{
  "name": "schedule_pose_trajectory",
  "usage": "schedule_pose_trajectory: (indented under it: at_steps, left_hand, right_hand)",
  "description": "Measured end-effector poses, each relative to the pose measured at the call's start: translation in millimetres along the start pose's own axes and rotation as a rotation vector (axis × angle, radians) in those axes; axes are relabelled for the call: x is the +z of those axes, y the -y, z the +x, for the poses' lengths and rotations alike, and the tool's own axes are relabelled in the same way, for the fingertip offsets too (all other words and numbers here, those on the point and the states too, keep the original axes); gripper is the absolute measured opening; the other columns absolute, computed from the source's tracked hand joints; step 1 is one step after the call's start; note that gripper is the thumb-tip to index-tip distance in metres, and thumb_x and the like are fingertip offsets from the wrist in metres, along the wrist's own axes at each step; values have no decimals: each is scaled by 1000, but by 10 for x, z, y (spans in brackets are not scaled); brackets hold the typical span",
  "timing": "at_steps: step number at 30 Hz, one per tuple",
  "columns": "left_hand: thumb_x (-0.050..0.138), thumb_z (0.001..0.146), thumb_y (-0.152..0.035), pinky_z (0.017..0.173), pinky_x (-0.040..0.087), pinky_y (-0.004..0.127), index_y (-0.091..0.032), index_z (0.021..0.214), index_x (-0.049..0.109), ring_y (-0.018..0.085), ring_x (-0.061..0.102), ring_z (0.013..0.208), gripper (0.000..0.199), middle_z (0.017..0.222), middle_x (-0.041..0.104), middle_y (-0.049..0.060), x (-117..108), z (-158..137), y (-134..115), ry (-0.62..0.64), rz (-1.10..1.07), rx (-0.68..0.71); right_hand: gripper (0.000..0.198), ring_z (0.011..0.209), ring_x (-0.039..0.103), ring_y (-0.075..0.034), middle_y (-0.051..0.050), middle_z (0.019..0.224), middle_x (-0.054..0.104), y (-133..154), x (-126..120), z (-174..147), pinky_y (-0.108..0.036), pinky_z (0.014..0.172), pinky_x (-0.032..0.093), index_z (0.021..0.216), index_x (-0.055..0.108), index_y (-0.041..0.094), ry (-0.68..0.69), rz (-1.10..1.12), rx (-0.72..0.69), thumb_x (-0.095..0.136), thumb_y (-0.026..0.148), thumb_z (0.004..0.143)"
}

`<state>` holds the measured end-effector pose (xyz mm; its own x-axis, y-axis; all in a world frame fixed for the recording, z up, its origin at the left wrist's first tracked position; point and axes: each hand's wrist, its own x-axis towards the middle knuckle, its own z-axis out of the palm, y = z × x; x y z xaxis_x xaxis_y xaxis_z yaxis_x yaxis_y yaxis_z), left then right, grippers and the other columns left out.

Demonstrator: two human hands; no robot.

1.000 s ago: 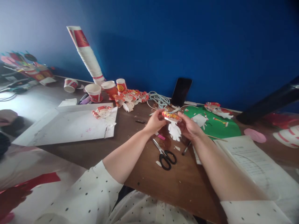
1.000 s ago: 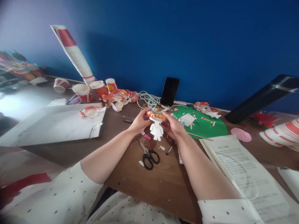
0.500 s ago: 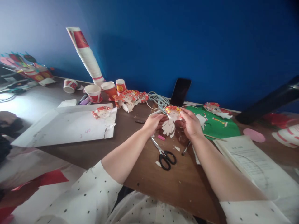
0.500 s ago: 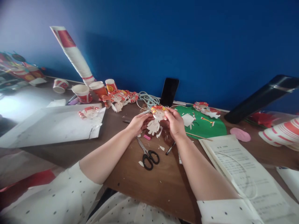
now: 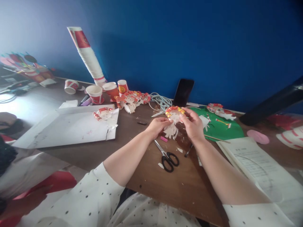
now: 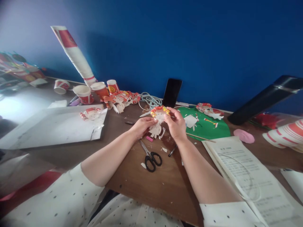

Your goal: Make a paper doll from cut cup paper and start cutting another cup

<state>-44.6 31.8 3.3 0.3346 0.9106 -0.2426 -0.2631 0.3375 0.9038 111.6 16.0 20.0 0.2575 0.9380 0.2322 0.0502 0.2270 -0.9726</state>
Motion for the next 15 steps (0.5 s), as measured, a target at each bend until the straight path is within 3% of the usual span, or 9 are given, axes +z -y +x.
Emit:
schedule_pose_trajectory:
  at_steps: [3,9,15]
  left_hand:
    - [82,63,-36,45,32,22,-14,75,65,5,42,39,30,51,57,-3,-27,38,51,9,20,16]
    - [84,59,-34,56,45,25,-12,79,67,11,58,51,34,63,66,3,-51,90,134,25,-26,31]
    - [85,58,-35,54,47,26,-12,75,63,12,59,50,36,61,65,2,-23,66,124,-16,-59,63]
  right_hand:
    - [34,85,64,-17,-2,102,70,13,10,-17,-32,76,55,106,68,28,22,-26,-33,74,36,73]
    - [35,89,64,-17,-1,102,69,41,15,-42,-32,82,54,108,68,30,35,-60,-61,74,35,74]
    - [45,93,65,-18,0,100,68,-36,-13,-6,-31,80,56,114,62,31,73,34,113,73,49,74]
